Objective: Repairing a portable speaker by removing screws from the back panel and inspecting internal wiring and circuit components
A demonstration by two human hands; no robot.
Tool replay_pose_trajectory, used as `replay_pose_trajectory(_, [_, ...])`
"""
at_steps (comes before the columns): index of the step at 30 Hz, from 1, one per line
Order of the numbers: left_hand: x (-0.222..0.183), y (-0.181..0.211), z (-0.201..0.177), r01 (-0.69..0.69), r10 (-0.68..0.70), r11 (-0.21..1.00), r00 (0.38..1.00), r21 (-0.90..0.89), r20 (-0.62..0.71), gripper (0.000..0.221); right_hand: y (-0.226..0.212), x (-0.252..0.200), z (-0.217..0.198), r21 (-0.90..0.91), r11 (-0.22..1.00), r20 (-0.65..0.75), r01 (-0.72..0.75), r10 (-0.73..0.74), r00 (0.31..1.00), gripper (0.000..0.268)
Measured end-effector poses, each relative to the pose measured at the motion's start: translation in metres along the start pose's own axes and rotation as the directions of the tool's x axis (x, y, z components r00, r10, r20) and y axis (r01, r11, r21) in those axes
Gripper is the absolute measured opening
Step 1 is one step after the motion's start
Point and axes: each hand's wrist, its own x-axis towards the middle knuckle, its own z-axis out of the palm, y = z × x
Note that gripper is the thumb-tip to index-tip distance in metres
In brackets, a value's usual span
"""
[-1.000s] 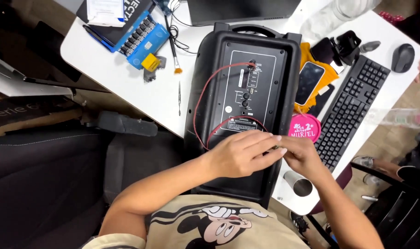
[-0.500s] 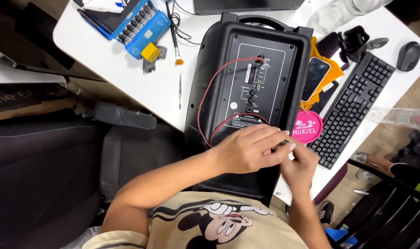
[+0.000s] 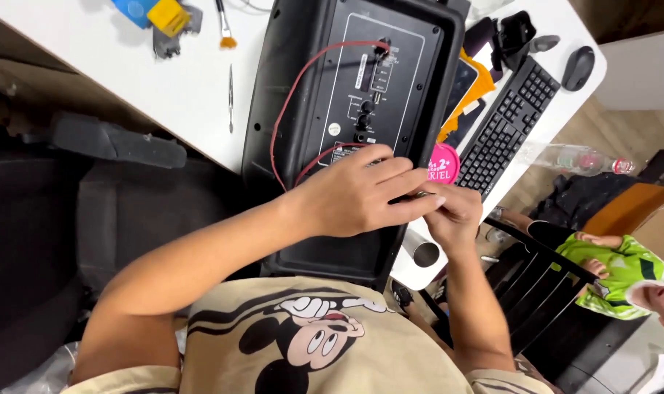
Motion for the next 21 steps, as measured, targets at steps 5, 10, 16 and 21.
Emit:
replay_pose_trajectory(5, [-0.003,0.003,0.013,-0.003,0.004,0.998,1.000,-0.067,0.012,0.030,0.003,-0.046,0.038,-0.179,0.982,-0.404,-0.055,-0.022,0.915,0.003])
replay_pose_trajectory(10, [-0.006,0.003,0.017,-0.020,0.021,0.996,1.000,-0.091,0.014,0.031,0.006,-0.056,0.040,-0.220,0.963,-0.568,-0.155,0.003,0.823,0.010])
replay_pose_trajectory(16, [-0.003,0.000,0.012,-0.023,0.022,0.999,1.000,-0.046,-0.013,0.026,0.015,-0.013,-0.017,-0.026,0.994,0.073,-0.108,0.110,0.991,0.019])
replay_pose_trajectory(21, [-0.011,-0.003,0.017,-0.045,0.043,0.999,0.996,-0.014,-0.073,0.024,0.049,-0.017,-0.029,-0.029,0.999,0.087,0.019,-0.017,0.996,0.005])
